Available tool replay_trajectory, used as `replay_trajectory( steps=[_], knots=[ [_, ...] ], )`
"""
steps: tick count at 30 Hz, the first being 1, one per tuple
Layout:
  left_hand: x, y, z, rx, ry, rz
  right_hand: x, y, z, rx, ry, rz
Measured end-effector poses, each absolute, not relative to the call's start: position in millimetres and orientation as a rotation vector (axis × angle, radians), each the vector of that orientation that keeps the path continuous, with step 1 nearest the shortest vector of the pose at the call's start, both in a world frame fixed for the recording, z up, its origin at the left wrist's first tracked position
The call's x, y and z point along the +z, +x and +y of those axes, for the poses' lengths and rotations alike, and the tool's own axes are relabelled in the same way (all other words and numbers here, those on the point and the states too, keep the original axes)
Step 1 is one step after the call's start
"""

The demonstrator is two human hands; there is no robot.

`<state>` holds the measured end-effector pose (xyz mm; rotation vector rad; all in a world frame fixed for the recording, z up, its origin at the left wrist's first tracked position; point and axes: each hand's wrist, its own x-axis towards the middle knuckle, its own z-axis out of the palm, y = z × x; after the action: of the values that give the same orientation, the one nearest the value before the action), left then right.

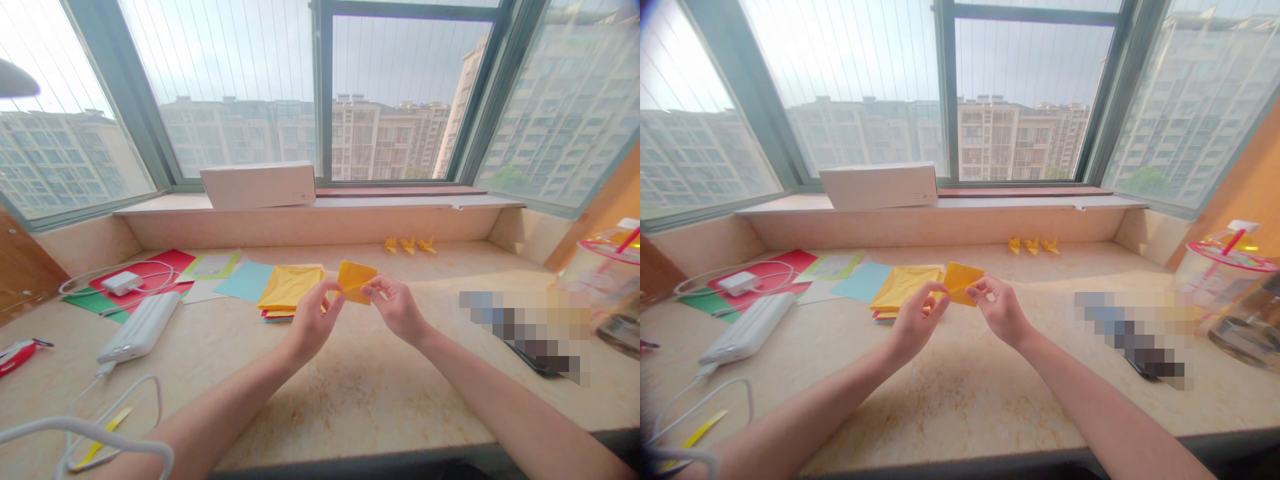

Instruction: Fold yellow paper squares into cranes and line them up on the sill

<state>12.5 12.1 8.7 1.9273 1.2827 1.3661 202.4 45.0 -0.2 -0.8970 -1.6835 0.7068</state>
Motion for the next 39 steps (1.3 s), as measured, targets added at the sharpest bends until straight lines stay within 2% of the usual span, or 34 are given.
replay_trajectory(
  steps=[11, 23, 30, 39],
  knots=[
    [5.1, 13.2, 13.7, 1.395, 1.718, 1.276, 1.3, 201.0, 42.4, 0.643, -0.926, -1.676],
    [7.2, 13.8, 10.5, 1.368, 1.791, 1.341, 1.9, 201.4, 40.7, 0.558, -0.992, -1.694],
    [6.0, 15.7, 14.1, 1.466, 1.614, 1.213, 1.3, 199.5, 39.6, 0.551, -0.983, -1.689],
    [9.5, 16.1, 13.5, 1.347, 1.465, 1.055, -2.1, 196.0, 39.7, 0.546, -0.966, -1.672]
  ],
)
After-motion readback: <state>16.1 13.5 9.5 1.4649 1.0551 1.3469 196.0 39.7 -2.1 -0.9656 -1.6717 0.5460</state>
